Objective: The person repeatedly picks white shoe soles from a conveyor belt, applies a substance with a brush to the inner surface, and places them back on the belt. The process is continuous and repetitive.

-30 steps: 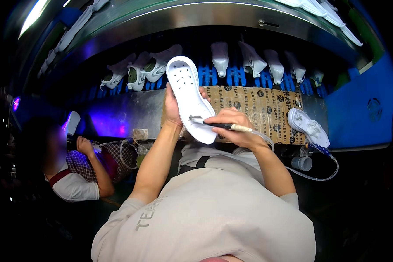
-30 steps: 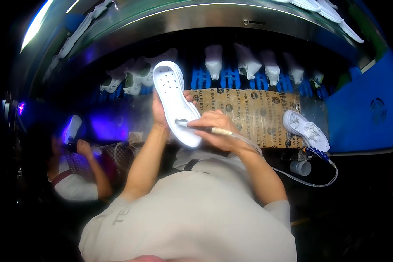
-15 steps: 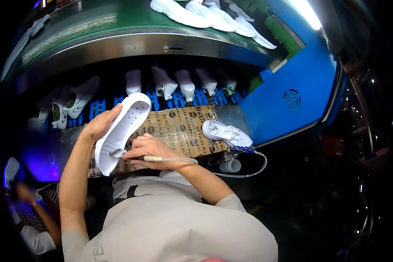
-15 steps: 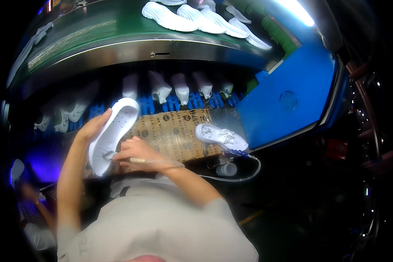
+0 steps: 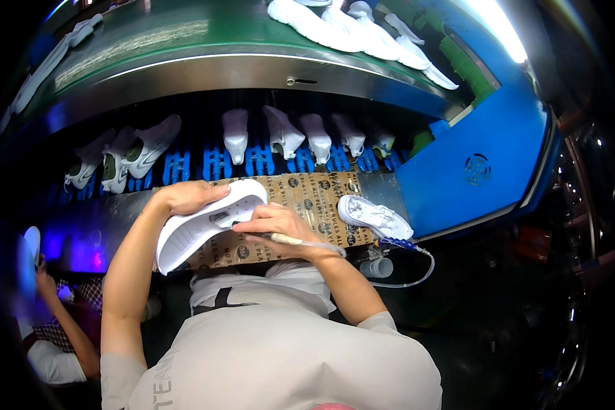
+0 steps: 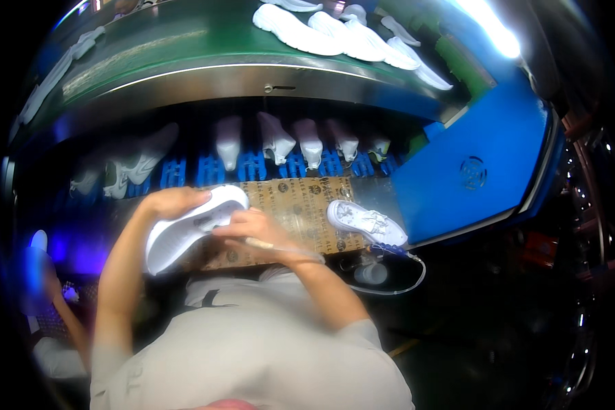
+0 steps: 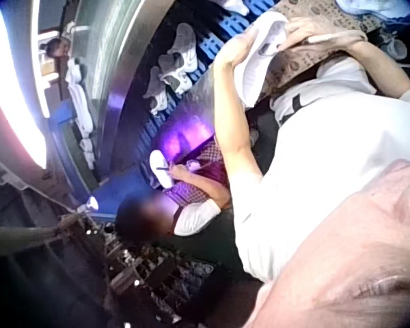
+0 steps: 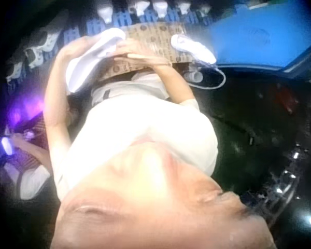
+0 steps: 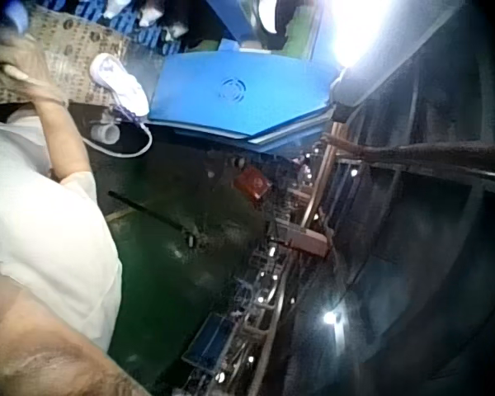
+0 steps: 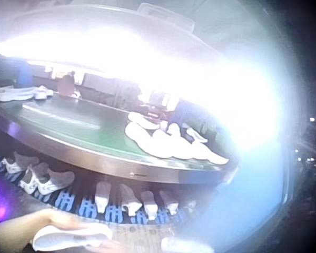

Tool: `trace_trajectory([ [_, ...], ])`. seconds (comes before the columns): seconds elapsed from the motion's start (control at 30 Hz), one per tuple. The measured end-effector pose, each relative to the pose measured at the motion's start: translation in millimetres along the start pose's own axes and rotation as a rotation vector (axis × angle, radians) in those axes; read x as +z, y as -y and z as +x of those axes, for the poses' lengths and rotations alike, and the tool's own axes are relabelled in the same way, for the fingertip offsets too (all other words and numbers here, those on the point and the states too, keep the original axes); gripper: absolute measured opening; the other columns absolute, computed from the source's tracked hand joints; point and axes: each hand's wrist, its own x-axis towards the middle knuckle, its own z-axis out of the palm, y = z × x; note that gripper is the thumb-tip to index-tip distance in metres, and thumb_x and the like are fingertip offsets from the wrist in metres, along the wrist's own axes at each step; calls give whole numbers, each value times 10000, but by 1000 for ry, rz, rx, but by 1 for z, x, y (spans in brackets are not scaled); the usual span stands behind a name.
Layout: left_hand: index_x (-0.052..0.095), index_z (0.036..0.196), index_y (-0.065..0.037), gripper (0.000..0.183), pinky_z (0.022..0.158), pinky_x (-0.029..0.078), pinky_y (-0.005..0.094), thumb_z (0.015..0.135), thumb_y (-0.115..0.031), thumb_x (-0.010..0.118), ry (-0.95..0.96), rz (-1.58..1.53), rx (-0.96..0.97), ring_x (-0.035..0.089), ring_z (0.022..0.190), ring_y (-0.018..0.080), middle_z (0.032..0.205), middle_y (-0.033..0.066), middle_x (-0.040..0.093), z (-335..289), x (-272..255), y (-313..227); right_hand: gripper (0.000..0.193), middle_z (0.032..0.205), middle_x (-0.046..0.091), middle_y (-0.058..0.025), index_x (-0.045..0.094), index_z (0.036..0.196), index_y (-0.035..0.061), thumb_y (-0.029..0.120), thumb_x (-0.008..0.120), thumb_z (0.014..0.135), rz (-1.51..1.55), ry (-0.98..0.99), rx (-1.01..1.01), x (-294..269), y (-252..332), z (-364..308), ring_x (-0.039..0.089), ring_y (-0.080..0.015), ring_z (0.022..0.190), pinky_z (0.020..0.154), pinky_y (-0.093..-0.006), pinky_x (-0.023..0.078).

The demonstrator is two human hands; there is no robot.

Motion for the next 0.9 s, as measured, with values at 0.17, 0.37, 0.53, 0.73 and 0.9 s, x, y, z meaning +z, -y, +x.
trace_trajectory([
  [0.17,690,1309,-39,821,1016,486,393,991,-733,388,-114,12,11,670,1150,346,1262,236,689,-3,4,11,349,843,656,-12,773,1142,175,109,820,803,48,77,-32,-18,3,-3,594,-203,767,737,-355,481],
  [0.37,629,1409,-118,808,1093,421,457,977,-750,371,-27,15,-33,614,1251,357,1398,201,621,-13,-5,11,357,834,642,-25,772,1145,170,89,815,799,-98,127,46,-32,0,-5,580,-210,756,703,-355,466],
  [0.53,637,1393,-82,816,1081,430,430,988,-740,374,-83,38,4,604,1257,364,1390,199,627,-24,-4,8,273,761,590,-32,772,1102,156,107,793,834,-196,135,72,-33,1,-4,559,-213,742,748,-366,445],
  [0.73,652,1367,-52,688,1076,439,394,1045,-614,420,-260,-432,198,601,1253,304,1353,209,638,-32,-25,0,330,848,655,-86,735,1145,6,95,778,830,307,-262,166,-48,3,-31,575,-190,770,746,-299,432],
  [0.9,500,1400,40,540,875,619,429,1130,-376,285,-563,-1104,919,707,1040,281,1228,234,659,-30,-152,-102,320,938,648,-88,719,1153,-35,14,696,837,292,-587,208,-35,-18,-48,560,-159,822,737,-262,421],
])
